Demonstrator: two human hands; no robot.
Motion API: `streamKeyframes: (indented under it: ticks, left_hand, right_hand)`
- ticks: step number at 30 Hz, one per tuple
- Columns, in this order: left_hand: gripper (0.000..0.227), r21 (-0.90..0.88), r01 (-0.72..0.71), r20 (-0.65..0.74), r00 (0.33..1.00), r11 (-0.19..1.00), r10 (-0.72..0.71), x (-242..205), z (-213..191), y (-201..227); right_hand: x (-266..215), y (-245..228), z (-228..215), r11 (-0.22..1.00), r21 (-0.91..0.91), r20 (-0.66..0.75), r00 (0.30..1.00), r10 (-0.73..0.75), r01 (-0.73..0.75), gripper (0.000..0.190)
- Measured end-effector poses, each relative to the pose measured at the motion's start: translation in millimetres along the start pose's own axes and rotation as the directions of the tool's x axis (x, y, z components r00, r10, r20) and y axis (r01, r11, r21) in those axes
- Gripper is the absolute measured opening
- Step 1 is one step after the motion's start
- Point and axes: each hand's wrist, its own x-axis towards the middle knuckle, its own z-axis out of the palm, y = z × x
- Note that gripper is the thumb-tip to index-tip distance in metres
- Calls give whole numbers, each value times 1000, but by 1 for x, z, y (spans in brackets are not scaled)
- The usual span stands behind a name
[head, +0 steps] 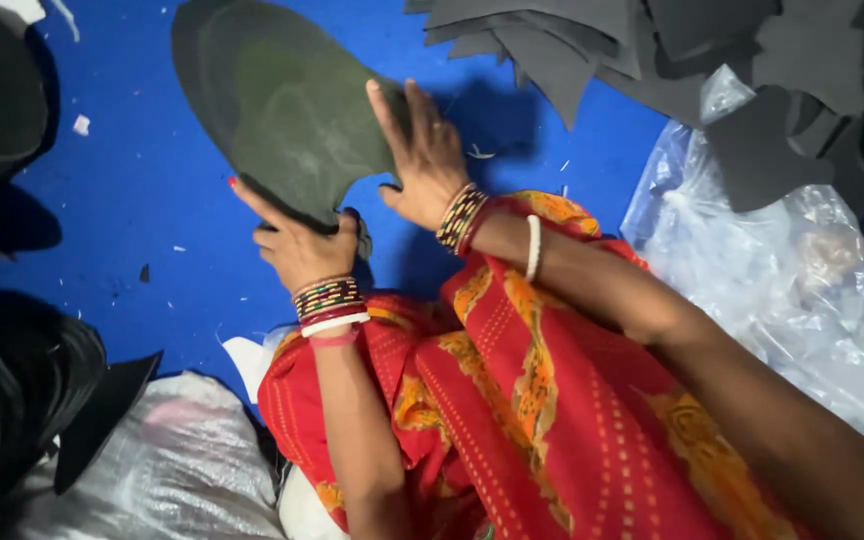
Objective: The person arranges and stacks cut fabric components for shoe uppers.
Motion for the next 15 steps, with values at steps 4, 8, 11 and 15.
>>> streamKeyframes:
  ticks: [4, 8, 11, 15]
  left_hand:
    - [151, 87, 74, 30, 997, 993, -77, 7, -7, 6]
    - [144, 78, 129, -4, 992, 989, -129, 12, -3, 4]
    - [143, 95, 148, 19, 988, 984, -151, 9, -5, 8]
    - [143, 145, 164, 43, 984, 976, -171, 3, -3, 9]
  right_hand:
    - [13, 2, 6, 995, -84, 90, 993, 70, -62, 134]
    - [20, 14, 12, 995, -61, 110, 990, 89, -83, 136]
    - [17, 21, 14, 996, -69, 97, 993, 68, -61, 140]
    - [10, 28, 1, 996, -60, 227, 971, 77, -65, 141]
